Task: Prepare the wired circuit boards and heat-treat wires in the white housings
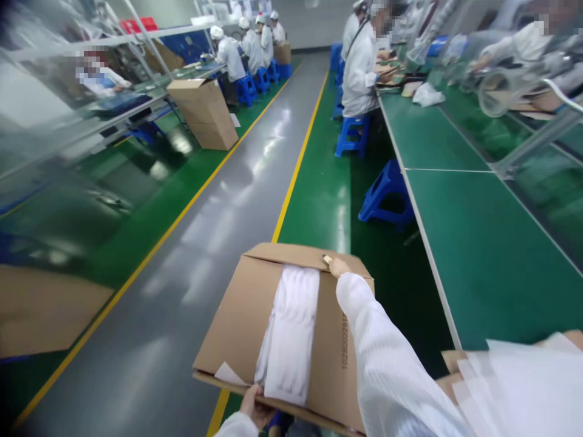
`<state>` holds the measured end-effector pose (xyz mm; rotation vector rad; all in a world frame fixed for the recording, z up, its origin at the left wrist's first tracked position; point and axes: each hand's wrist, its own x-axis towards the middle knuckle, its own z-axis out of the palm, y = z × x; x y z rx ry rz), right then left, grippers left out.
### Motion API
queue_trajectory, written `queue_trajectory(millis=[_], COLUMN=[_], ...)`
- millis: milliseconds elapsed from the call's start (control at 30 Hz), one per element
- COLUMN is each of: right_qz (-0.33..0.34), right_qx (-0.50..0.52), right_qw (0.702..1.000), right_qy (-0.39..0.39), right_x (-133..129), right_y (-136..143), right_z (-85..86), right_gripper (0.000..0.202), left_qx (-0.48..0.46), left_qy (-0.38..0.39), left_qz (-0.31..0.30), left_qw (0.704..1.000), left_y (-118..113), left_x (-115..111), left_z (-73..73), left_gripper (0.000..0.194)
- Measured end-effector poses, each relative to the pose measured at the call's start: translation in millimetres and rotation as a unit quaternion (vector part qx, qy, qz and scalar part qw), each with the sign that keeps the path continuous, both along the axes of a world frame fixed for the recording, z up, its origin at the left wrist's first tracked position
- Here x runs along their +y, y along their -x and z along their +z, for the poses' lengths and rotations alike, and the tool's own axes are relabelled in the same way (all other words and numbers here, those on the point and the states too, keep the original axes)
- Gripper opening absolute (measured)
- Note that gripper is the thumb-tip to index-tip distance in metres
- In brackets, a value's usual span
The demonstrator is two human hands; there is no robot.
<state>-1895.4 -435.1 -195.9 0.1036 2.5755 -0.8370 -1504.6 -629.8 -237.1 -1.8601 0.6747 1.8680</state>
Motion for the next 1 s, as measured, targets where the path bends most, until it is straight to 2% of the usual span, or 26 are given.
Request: queue_trajectory(millis=[67, 133, 200, 267, 333, 433, 467, 533, 567, 633, 667, 700, 733, 800, 867, 1000], right_qz=[-0.001, -0.009, -0.023, -0.033, -0.035, -0.014, -0.008, -0.012, -0.017, -0.030, -0.036, -0.043, -0.051, -0.069, -0.091, -0.157], right_qx=[-0.020, -0.011, 0.017, 0.045, 0.052, 0.066, 0.075, 0.087, 0.092, 0.099, 0.103, 0.106, 0.110, 0.119, 0.129, 0.140], right_qw=[1.000, 0.999, 0.998, 0.997, 0.995, 0.993, 0.992, 0.989, 0.987, 0.982, 0.980, 0.978, 0.976, 0.971, 0.964, 0.940], right_qy=[-0.023, -0.039, -0.049, -0.059, -0.077, -0.094, -0.100, -0.120, -0.133, -0.156, -0.164, -0.172, -0.179, -0.194, -0.214, -0.269], right_x=[5.2, 10.7, 14.7, 15.5, 11.7, -1.5, -6.8, -17.0, -21.6, -30.2, -34.2, -38.2, -41.8, -46.3, -42.6, -0.4], right_y=[7.7, 6.9, -10.7, -48.9, -102.5, -183.1, -203.5, -230.4, -237.2, -241.8, -241.6, -240.9, -240.4, -241.3, -245.3, -253.4], right_z=[-7.2, -5.5, 2.9, 13.6, 22.1, 25.7, 24.8, 21.4, 19.6, 17.4, 18.0, 20.1, 24.0, 38.0, 59.7, 111.9], right_gripper=[0.027, 0.029, 0.035, 0.049, 0.046, 0.024, 0.025, 0.037, 0.041, 0.045, 0.045, 0.043, 0.041, 0.036, 0.029, 0.022], left_qx=[-0.020, -0.045, -0.066, -0.061, -0.035, 0.019, 0.045, 0.089, 0.098, 0.080, 0.070, 0.065, 0.066, 0.084, 0.091, 0.118], left_qy=[0.011, 0.010, 0.007, 0.022, 0.061, 0.171, 0.214, 0.324, 0.391, 0.533, 0.572, 0.595, 0.600, 0.598, 0.602, 0.605], left_qz=[-0.014, -0.039, -0.122, -0.249, -0.369, -0.470, -0.492, -0.542, -0.577, -0.657, -0.681, -0.697, -0.707, -0.717, -0.722, -0.733], left_qw=[1.000, 0.998, 0.990, 0.966, 0.927, 0.866, 0.843, 0.770, 0.710, 0.528, 0.452, 0.396, 0.369, 0.348, 0.330, 0.287], left_y=[-0.9, -2.8, -3.8, -1.6, 6.7, 34.7, 48.1, 77.9, 92.7, 118.3, 127.9, 135.2, 140.2, 144.8, 145.0, 142.4], left_x=[-4.9, -9.3, -12.3, -13.9, -15.4, -20.3, -22.1, -24.6, -24.9, -24.5, -24.5, -25.3, -27.1, -34.6, -45.7, -65.6], left_z=[-1.0, 5.0, 17.3, 33.8, 51.1, 70.3, 73.3, 72.6, 69.0, 57.3, 50.5, 43.9, 38.3, 31.2, 30.1, 35.4], left_gripper=[0.005, 0.011, 0.024, 0.036, 0.039, 0.029, 0.025, 0.032, 0.043, 0.058, 0.061, 0.063, 0.064, 0.067, 0.072, 0.072])
